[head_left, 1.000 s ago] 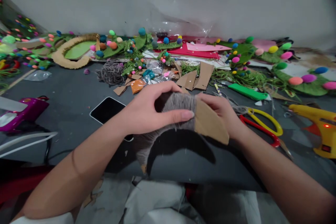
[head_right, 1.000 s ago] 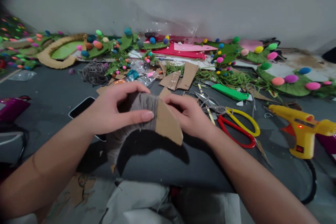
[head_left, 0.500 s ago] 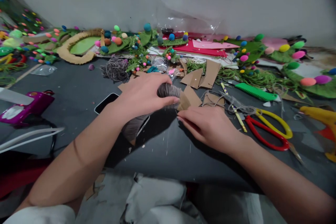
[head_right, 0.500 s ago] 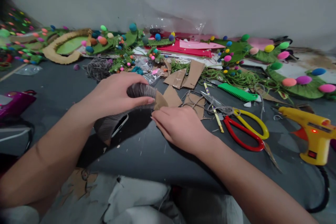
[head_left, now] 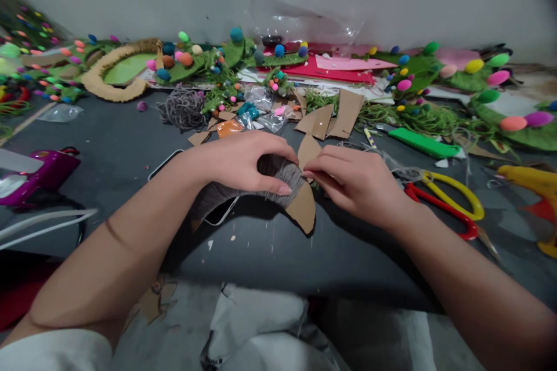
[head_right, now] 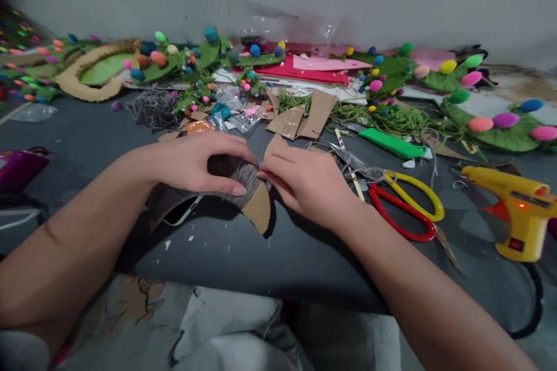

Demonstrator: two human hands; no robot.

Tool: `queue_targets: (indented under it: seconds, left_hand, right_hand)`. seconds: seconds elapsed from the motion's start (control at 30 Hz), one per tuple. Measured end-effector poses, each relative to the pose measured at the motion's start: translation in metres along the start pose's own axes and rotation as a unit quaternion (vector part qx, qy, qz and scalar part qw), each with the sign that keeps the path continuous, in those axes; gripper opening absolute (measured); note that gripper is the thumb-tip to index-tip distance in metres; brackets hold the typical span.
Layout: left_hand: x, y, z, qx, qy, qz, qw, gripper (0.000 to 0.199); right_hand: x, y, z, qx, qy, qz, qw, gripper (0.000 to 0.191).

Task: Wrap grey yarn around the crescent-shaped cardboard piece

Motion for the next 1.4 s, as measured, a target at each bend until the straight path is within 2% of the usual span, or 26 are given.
queue_targets:
  seconds: [0.17,0.33,0.43,0.53,0.63,0.73,0.8,0.9,1.0,1.17,1.27,1.4]
  left_hand:
    - [-0.001,-0.002,0.005,0.036,-0.031,0.005,0.999,0.039]
    - [-0.005,-0.005,0.005,0.042,-0.054,0.023,0.997,0.041]
    - [-0.013,-0.008,0.003,0.031,-0.069,0.052,0.996,0.041]
    - [-0.023,-0.013,0.0,0.022,-0.087,0.102,0.991,0.04]
    - [-0.035,-0.019,-0.007,0.003,-0.134,0.178,0.975,0.04]
    - [-0.042,-0.025,-0.02,-0.047,-0.178,0.233,0.955,0.044]
    - [-0.044,-0.027,-0.026,-0.072,-0.188,0.249,0.947,0.044]
    - [-0.049,-0.031,-0.035,-0.111,-0.161,0.271,0.943,0.04]
    - [-0.05,-0.032,-0.042,-0.169,-0.081,0.265,0.946,0.041]
    - [-0.032,-0.022,-0.033,-0.206,0.022,0.173,0.963,0.049]
    - [-0.018,-0.015,-0.019,-0.17,0.014,0.121,0.978,0.051]
    - [-0.009,-0.01,-0.001,-0.103,-0.004,0.085,0.991,0.045]
  right_hand:
    - [0.001,0.002,0.008,0.02,0.069,0.017,0.997,0.018]
    - [0.0,0.004,0.012,0.049,0.138,0.036,0.989,0.014]
    - [0.004,0.004,0.016,0.071,0.195,0.038,0.978,0.015]
    - [0.007,0.005,0.013,0.053,0.218,0.046,0.973,0.015]
    - [0.006,0.004,0.004,0.011,0.19,0.079,0.978,0.013]
    - [0.008,0.0,-0.002,0.012,0.104,0.103,0.989,0.013]
    - [0.013,0.0,-0.006,0.016,0.081,0.088,0.993,0.016]
    - [0.022,0.001,-0.02,-0.016,0.089,0.04,0.995,0.027]
    - [0.022,0.001,-0.035,-0.045,0.02,0.019,0.999,0.027]
    - [0.002,-0.002,-0.045,-0.072,-0.139,0.059,0.986,0.018]
    - [-0.012,-0.002,-0.035,-0.058,-0.144,0.087,0.984,0.014]
    - [-0.017,-0.002,-0.012,-0.023,-0.069,0.088,0.993,0.014]
Point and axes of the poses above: each hand's wrist, its own y-axis towards the middle knuckle, its own x-axis out of the palm, z = x × y, the point moved 9 cm from there along y, towards the middle knuckle, and after that the axes turned 8 degrees about -z, right-handed, at the moved point
